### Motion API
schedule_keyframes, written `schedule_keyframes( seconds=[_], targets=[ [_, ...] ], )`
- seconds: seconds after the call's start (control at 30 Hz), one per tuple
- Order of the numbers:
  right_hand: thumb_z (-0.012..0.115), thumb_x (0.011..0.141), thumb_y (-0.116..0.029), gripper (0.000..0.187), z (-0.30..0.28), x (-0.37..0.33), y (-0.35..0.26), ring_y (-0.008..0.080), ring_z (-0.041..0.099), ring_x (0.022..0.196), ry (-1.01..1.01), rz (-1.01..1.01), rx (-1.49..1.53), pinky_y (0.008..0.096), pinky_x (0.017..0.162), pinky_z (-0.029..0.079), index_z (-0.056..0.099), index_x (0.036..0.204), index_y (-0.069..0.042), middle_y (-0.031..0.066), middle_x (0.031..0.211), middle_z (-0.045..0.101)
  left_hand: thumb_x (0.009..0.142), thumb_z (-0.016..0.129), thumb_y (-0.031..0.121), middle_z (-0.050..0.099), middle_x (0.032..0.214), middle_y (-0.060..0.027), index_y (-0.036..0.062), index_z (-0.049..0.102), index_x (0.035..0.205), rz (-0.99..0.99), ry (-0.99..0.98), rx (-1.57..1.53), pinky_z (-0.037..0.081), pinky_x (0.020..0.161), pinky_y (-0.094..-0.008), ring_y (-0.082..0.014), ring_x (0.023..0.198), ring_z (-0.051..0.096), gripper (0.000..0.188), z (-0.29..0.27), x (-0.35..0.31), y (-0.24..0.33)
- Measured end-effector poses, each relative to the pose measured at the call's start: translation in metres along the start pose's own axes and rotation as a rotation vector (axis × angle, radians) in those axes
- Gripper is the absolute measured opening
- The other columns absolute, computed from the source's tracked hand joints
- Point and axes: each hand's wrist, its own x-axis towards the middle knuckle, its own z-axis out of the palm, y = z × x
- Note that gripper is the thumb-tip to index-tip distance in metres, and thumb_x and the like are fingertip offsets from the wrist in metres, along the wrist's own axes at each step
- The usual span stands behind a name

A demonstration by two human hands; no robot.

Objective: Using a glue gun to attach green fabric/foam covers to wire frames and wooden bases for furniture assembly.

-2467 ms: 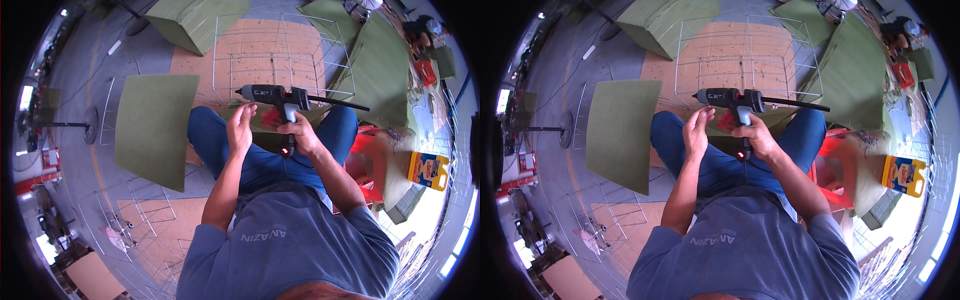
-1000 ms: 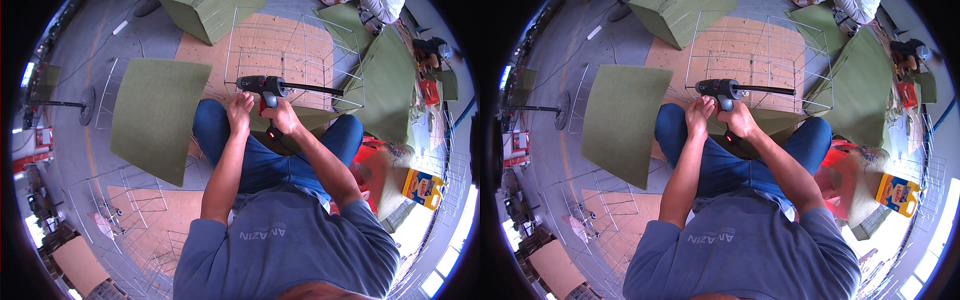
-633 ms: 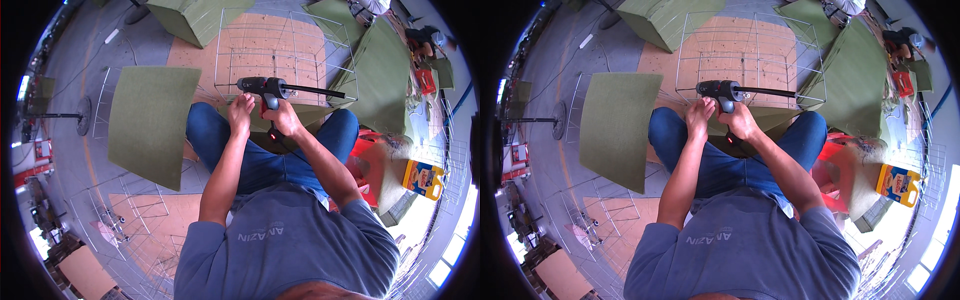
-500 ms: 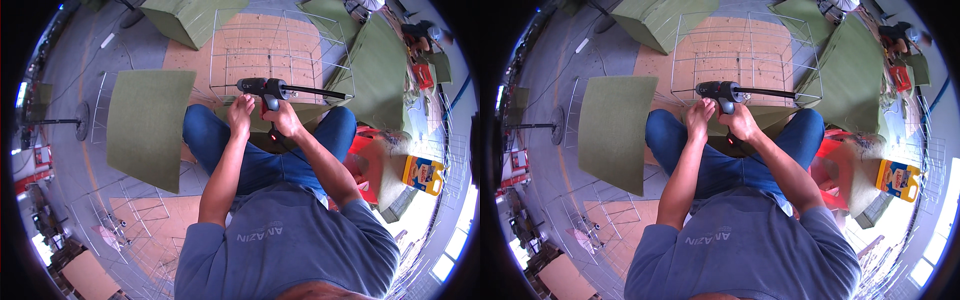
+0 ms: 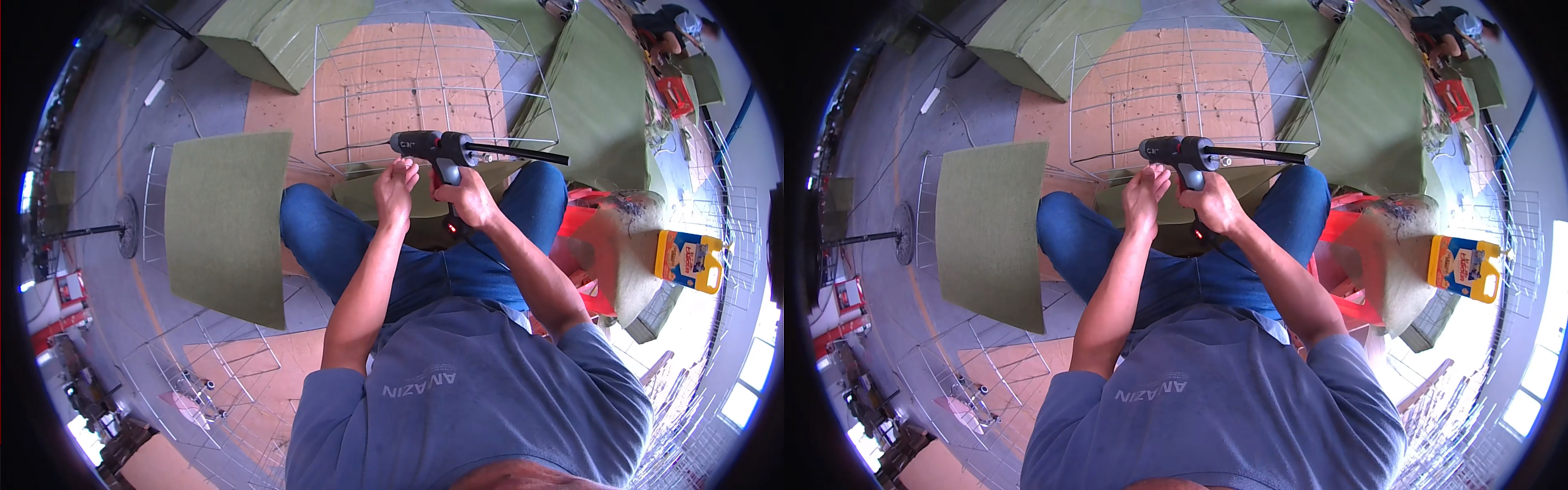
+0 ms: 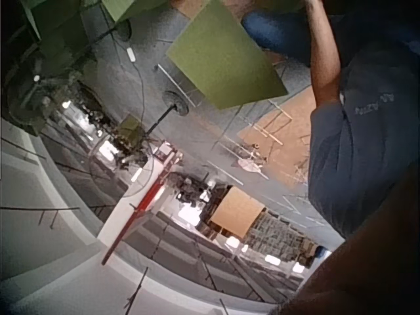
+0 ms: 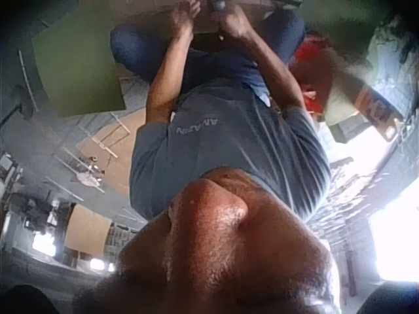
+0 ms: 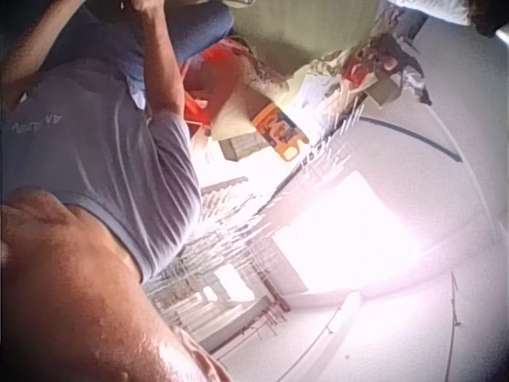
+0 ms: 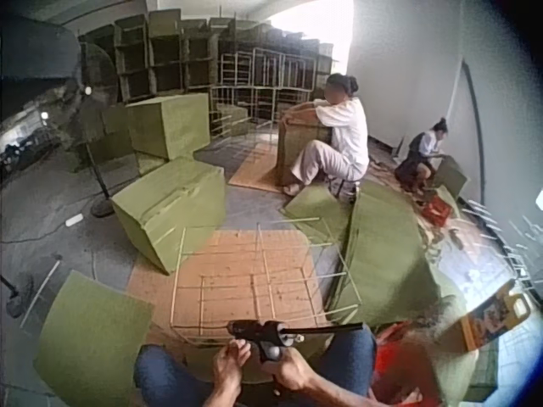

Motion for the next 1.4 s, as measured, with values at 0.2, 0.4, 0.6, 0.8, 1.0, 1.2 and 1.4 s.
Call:
schedule_keyframes(
  seconds=[0.2, 0.4, 0.6, 0.8, 1.0, 1.2, 1.4],
  targets=[
    [0.066, 0.076, -0.016, 0.030, -0.018, -0.008, 0.004, 0.0160, 0.065, 0.081, 0.026, 0.002, -0.049, 0.0315, 0.079, 0.051, 0.065, 0.100, 0.002, 0.0066, 0.083, 0.068, 0.110, 0.056, 0.027, 0.069, 0.118, -0.0086, -0.0073, 0.054, 0.140, -0.050, -0.040, -0.019, 0.056, 0.095, -0.0295, -0.0158, 0.105, 0.069, 0.045, 0.018, -0.001, -0.006],
    [0.065, 0.076, -0.017, 0.031, -0.032, -0.017, 0.006, 0.0160, 0.064, 0.078, 0.061, 0.019, -0.012, 0.0316, 0.075, 0.051, 0.065, 0.100, 0.002, 0.0065, 0.082, 0.067, 0.110, 0.056, 0.025, 0.069, 0.120, -0.0104, -0.0088, 0.054, 0.140, -0.062, -0.080, 0.021, 0.056, 0.096, -0.0299, -0.0167, 0.108, 0.069, 0.045, 0.033, -0.004, -0.012],
    [0.065, 0.077, -0.016, 0.031, -0.048, -0.028, 0.008, 0.0157, 0.064, 0.078, 0.104, 0.042, -0.005, 0.0312, 0.074, 0.051, 0.065, 0.102, 0.003, 0.0062, 0.082, 0.067, 0.110, 0.055, 0.027, 0.068, 0.124, -0.0120, -0.0065, 0.059, 0.131, -0.064, -0.124, 0.044, 0.057, 0.099, -0.0321, -0.0214, 0.115, 0.070, 0.039, 0.047, -0.005, -0.021],
    [0.066, 0.076, -0.017, 0.030, -0.062, -0.037, 0.014, 0.0193, 0.063, 0.074, 0.162, 0.028, 0.044, 0.0339, 0.073, 0.051, 0.066, 0.099, 0.002, 0.0079, 0.079, 0.066, 0.110, 0.055, 0.026, 0.068, 0.123, -0.0106, -0.0060, 0.060, 0.130, -0.106, -0.168, 0.054, 0.057, 0.099, -0.0314, -0.0206, 0.114, 0.069, 0.038, 0.063, -0.008, -0.029],
    [0.066, 0.076, -0.015, 0.031, -0.072, -0.047, 0.012, 0.0184, 0.064, 0.074, 0.202, 0.061, 0.076, 0.0321, 0.072, 0.051, 0.067, 0.101, 0.003, 0.0069, 0.081, 0.067, 0.111, 0.054, 0.026, 0.068, 0.122, -0.0101, -0.0061, 0.061, 0.129, -0.106, -0.209, 0.071, 0.056, 0.099, -0.0320, -0.0203, 0.113, 0.069, 0.037, 0.074, -0.008, -0.038],
    [0.064, 0.077, -0.011, 0.036, -0.081, -0.050, 0.014, 0.0156, 0.063, 0.088, 0.129, -0.014, 0.087, 0.0310, 0.086, 0.050, 0.066, 0.110, 0.004, 0.0068, 0.093, 0.069, 0.111, 0.054, 0.025, 0.069, 0.120, -0.0085, -0.0054, 0.061, 0.128, -0.111, -0.252, 0.068, 0.056, 0.098, -0.0311, -0.0187, 0.112, 0.069, 0.036, 0.080, -0.008, -0.042],
    [0.064, 0.075, -0.009, 0.034, -0.083, -0.048, 0.018, 0.0173, 0.064, 0.090, 0.136, 0.029, 0.104, 0.0318, 0.088, 0.049, 0.065, 0.107, 0.003, 0.0071, 0.094, 0.069, 0.111, 0.054, 0.025, 0.069, 0.120, -0.0082, -0.0049, 0.062, 0.128, -0.106, -0.228, 0.061, 0.056, 0.097, -0.0306, -0.0180, 0.110, 0.070, 0.036, 0.081, -0.005, -0.045]
  ],
)
